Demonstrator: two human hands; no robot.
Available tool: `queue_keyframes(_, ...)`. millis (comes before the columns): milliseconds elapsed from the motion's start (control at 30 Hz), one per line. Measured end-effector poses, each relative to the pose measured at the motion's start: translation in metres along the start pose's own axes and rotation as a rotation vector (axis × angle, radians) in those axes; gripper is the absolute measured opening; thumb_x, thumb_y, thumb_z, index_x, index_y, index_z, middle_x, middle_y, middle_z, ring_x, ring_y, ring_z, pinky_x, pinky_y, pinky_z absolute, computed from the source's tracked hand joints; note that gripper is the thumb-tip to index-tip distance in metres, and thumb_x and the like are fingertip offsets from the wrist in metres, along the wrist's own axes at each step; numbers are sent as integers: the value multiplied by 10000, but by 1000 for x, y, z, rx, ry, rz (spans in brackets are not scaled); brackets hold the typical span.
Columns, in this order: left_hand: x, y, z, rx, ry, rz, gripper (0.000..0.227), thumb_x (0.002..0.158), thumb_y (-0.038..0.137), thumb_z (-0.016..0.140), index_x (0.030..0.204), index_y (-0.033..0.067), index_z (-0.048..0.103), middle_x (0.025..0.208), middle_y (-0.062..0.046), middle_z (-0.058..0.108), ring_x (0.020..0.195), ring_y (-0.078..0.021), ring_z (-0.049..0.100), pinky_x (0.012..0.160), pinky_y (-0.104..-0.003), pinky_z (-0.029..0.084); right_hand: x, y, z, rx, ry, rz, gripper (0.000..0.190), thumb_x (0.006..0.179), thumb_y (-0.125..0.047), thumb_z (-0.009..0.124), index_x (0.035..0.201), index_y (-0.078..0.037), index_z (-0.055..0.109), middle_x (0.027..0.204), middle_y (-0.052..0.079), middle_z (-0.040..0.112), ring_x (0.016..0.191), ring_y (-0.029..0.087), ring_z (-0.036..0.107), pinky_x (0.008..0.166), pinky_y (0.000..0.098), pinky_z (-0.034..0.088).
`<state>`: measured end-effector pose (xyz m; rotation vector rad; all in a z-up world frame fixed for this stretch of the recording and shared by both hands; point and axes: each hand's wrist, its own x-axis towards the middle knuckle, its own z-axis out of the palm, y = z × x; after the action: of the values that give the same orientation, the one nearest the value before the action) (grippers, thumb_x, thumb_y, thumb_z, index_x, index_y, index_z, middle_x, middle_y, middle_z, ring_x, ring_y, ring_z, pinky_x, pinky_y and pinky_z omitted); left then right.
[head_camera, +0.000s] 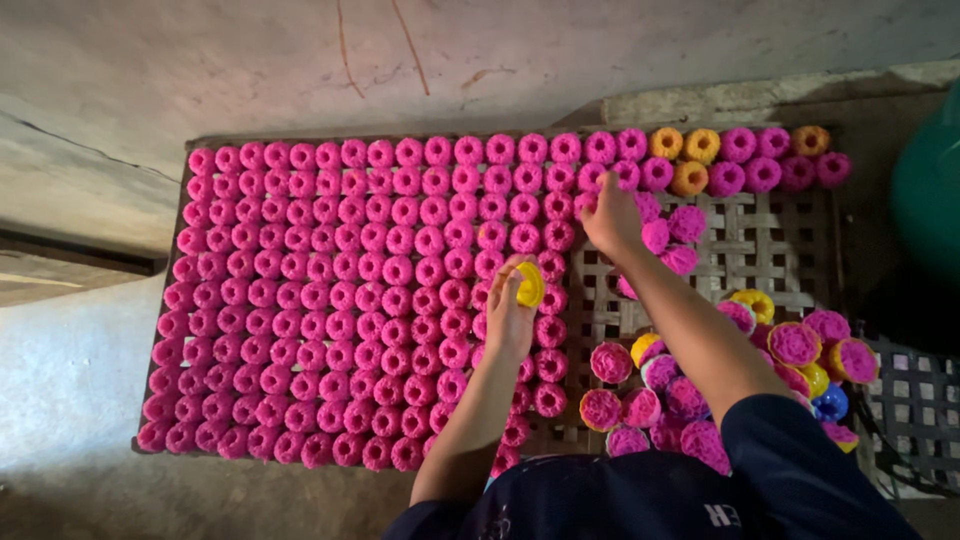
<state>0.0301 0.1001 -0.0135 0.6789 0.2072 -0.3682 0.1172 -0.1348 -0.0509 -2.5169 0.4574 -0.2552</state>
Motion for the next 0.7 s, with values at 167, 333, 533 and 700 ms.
queue_keyframes(167,1,-2,-1,11,1,-15,276,1046,174,555,1290,52,594,1316,-90,654,1180,-189,630,1003,-359,535,1,2,-25,-360,-79,-66,470,937,-235,726,1328,-39,556,900,182,706,901,384,675,808,521,537)
queue_keyframes(333,-1,-7,-9,-2,-6,-6,275,1052,165,559,1297,43,593,1287,-93,653,1166,-190,634,999,-355,535,-7,35,-58,-274,-32,-322,220,905,-282,776,1089,-198,690,1141,150,646,1036,347,666,842,470,566)
queue_keyframes(533,2,-17,-14,-11,-4,-31,270,1035,171,570,1279,57,589,1268,-93,655,1135,-191,644,983,-356,545,-6,46,-86,-460,-8,-224,540,747,-254,846,1180,-60,588,1143,199,625,1026,406,644,792,512,540)
queue_keyframes(700,14,-9,11,158,-112,-65,251,1029,255,550,1218,104,614,1188,-85,653,1044,-198,664,835,-368,597,10,73,-64,5,62,-34,462,817,-215,794,1192,-90,555,1110,101,710,1016,356,690,790,512,530)
